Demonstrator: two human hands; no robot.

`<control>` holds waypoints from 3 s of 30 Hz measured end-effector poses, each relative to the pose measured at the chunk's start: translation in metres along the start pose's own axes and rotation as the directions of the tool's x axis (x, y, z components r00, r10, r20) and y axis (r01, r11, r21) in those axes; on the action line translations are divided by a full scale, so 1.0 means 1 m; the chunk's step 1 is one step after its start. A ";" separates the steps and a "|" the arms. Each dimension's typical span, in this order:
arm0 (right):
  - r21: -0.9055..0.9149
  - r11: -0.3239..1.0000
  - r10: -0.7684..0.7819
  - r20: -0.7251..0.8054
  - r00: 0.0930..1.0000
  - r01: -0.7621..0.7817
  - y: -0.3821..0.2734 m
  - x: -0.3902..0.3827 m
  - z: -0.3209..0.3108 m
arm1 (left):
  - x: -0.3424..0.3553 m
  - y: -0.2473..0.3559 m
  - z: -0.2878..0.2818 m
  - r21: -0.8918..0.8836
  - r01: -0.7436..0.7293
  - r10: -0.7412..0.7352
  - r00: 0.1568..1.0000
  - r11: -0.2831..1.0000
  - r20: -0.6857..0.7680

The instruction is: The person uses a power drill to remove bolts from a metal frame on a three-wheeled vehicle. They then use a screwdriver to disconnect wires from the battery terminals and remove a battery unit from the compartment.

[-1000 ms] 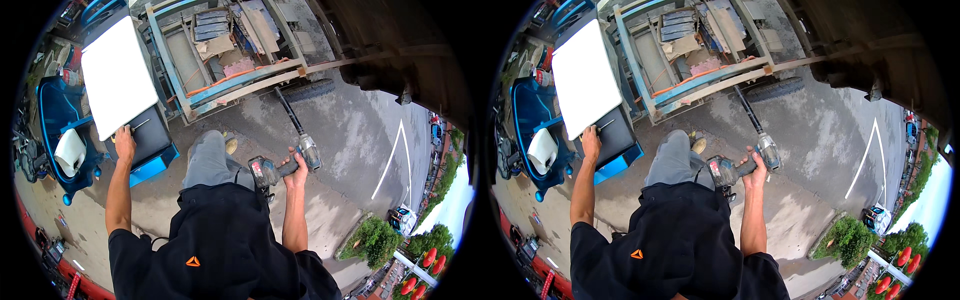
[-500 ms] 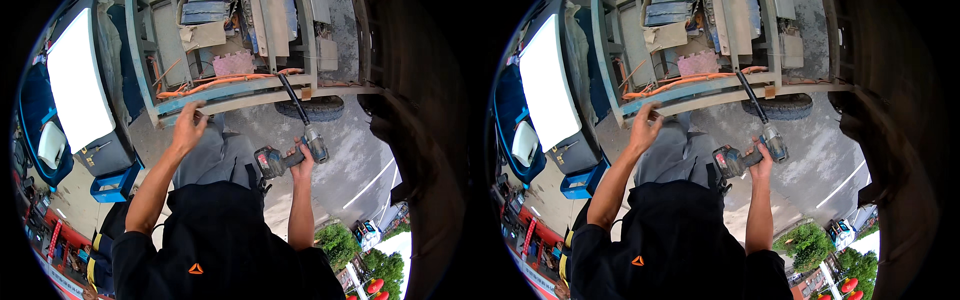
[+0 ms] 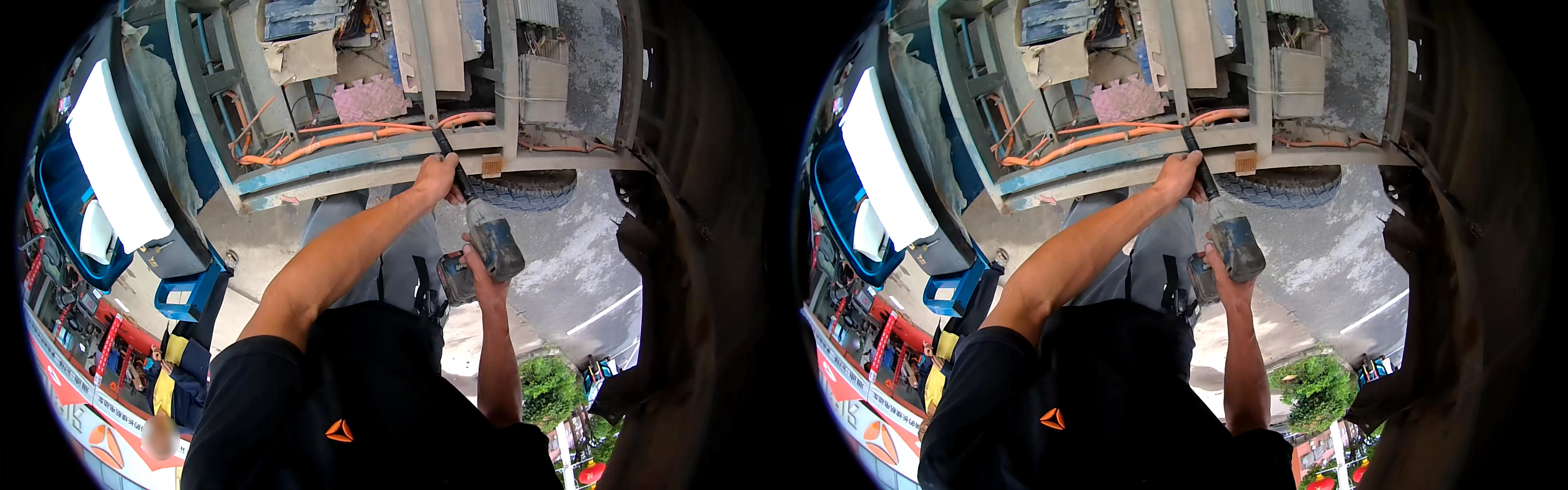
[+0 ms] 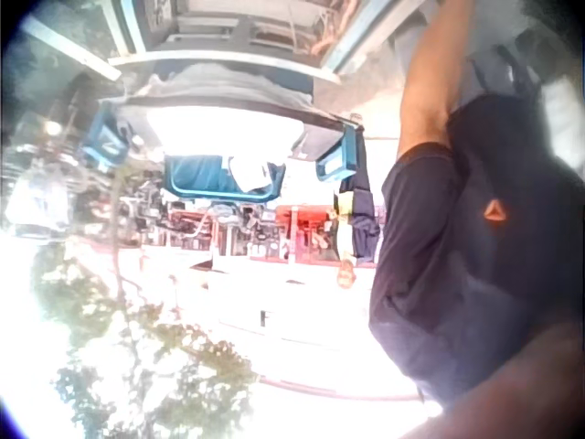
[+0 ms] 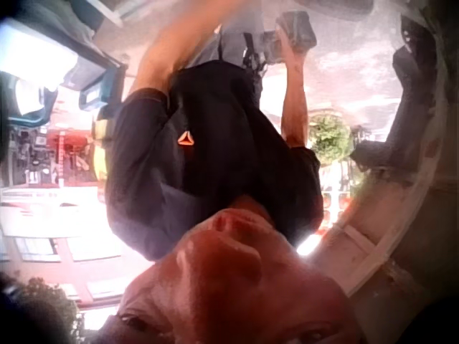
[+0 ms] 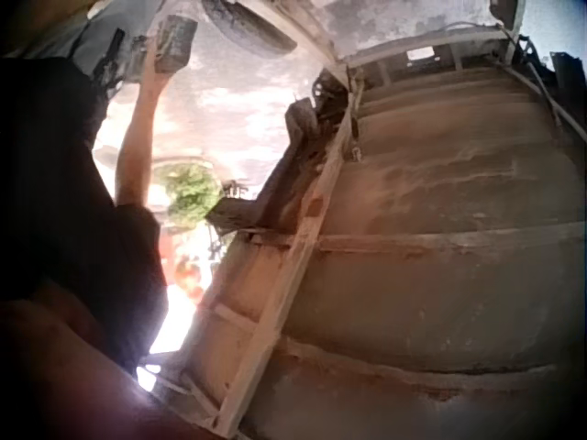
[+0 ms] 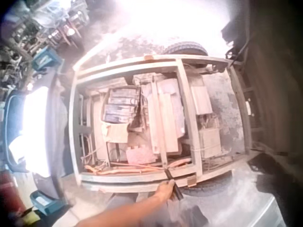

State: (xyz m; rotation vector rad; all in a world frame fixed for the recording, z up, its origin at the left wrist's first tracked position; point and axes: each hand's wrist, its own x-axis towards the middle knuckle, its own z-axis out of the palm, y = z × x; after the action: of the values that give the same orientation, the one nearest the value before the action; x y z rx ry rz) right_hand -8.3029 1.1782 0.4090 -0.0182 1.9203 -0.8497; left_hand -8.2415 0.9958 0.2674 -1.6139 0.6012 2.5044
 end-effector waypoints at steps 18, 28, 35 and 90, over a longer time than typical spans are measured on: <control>-0.650 0.513 -0.354 0.436 0.828 0.561 -0.118 0.096 0.023 | 0.059 0.008 -0.022 -0.314 0.088 -0.170 0.955 0.945 -0.244; -0.694 0.429 -0.261 0.517 0.815 0.578 -0.122 0.110 0.008 | 0.054 0.010 0.001 -0.547 0.141 -0.224 0.971 0.825 -0.088; -0.463 0.822 -0.259 0.216 0.941 0.332 -0.038 0.088 0.029 | 0.050 0.023 -0.005 -0.486 0.144 -0.207 0.975 0.862 -0.079; -0.584 0.697 -0.258 0.338 0.905 0.417 -0.097 0.084 0.034 | 0.130 0.006 -0.084 0.526 -0.209 0.334 0.930 0.824 -0.153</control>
State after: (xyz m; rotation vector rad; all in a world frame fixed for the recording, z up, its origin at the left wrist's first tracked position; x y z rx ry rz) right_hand -8.3509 1.0558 0.3887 -0.8895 1.9187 -0.3408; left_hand -8.2275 0.9417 0.1229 -1.7106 1.4750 2.0541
